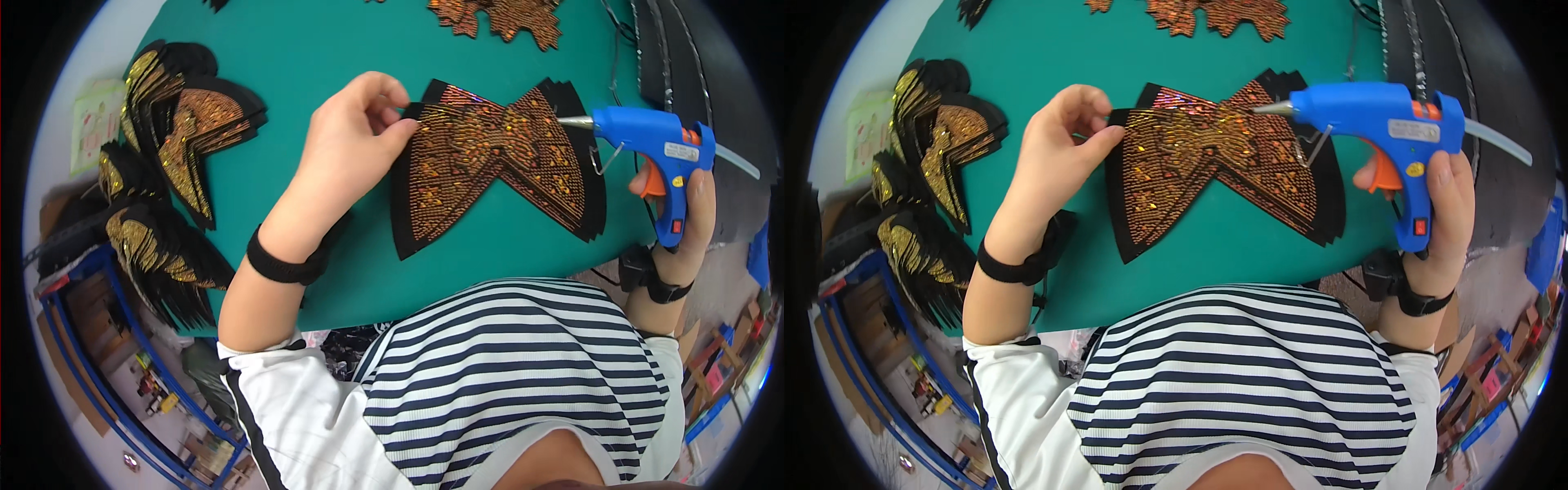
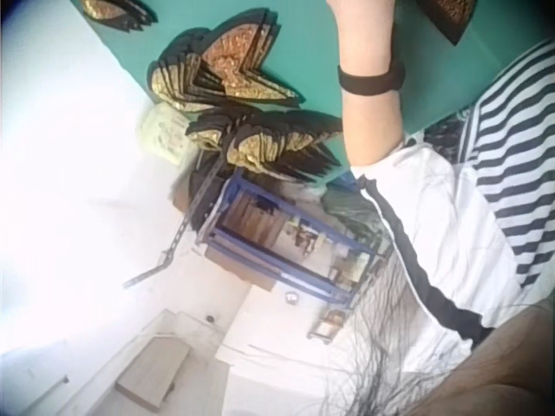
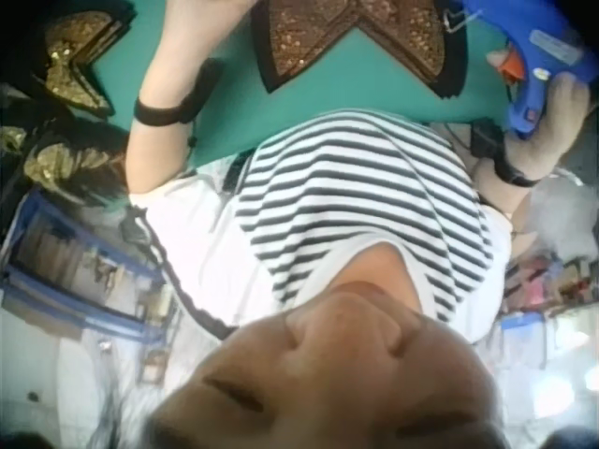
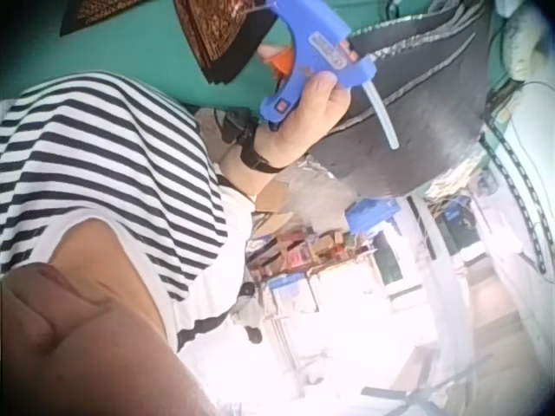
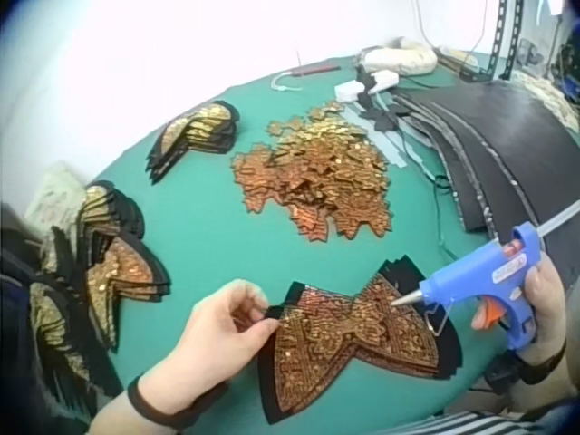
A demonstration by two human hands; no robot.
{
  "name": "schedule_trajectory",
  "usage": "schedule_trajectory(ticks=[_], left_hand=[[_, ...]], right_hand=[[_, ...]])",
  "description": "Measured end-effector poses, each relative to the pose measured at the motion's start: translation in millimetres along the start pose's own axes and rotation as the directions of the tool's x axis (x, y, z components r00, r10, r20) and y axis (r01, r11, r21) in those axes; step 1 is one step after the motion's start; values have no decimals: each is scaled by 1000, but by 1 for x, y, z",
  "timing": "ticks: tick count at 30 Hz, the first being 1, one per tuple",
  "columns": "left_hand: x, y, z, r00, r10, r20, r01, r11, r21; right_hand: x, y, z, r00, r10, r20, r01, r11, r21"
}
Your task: The recorder uses a hot glue gun to attach small decorative bows onto larger shoe components.
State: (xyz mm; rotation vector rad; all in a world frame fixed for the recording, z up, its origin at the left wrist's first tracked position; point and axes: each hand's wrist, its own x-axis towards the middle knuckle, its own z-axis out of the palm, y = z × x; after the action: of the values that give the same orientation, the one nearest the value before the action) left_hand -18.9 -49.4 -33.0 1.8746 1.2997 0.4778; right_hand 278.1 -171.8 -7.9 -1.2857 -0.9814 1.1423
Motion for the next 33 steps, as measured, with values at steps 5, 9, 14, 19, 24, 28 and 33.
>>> schedule_trajectory(ticks=[5, 9, 14, 19, 24, 28, 33], left_hand=[[-4, -1, -10, 992, -82, 94, 97, 979, -177], [-5, -11, -18, 994, -58, 91, 75, 977, -200], [-15, -30, -34, 993, -114, 43, 122, 951, -283], [-24, -34, -49, 973, -224, 53, 229, 909, -349], [-35, -43, -83, 976, -200, -87, 145, 892, -427], [-52, -65, -134, 952, -200, -233, 37, 827, -561], [-65, -99, -207, 812, -297, -502, -86, 790, -608]], right_hand=[[3, 2, -7, 998, 31, 47, -28, 996, -82], [4, -1, -5, 998, 27, 61, -22, 997, -80], [2, 0, -6, 999, 13, 33, -10, 997, -80], [-2, 12, -23, 993, 52, -104, -55, 998, -24], [7, 11, -22, 999, 20, 46, -15, 994, -111], [13, 8, -16, 995, 6, 97, 5, 994, -111], [17, 7, -19, 994, -10, 107, 22, 993, -112]])
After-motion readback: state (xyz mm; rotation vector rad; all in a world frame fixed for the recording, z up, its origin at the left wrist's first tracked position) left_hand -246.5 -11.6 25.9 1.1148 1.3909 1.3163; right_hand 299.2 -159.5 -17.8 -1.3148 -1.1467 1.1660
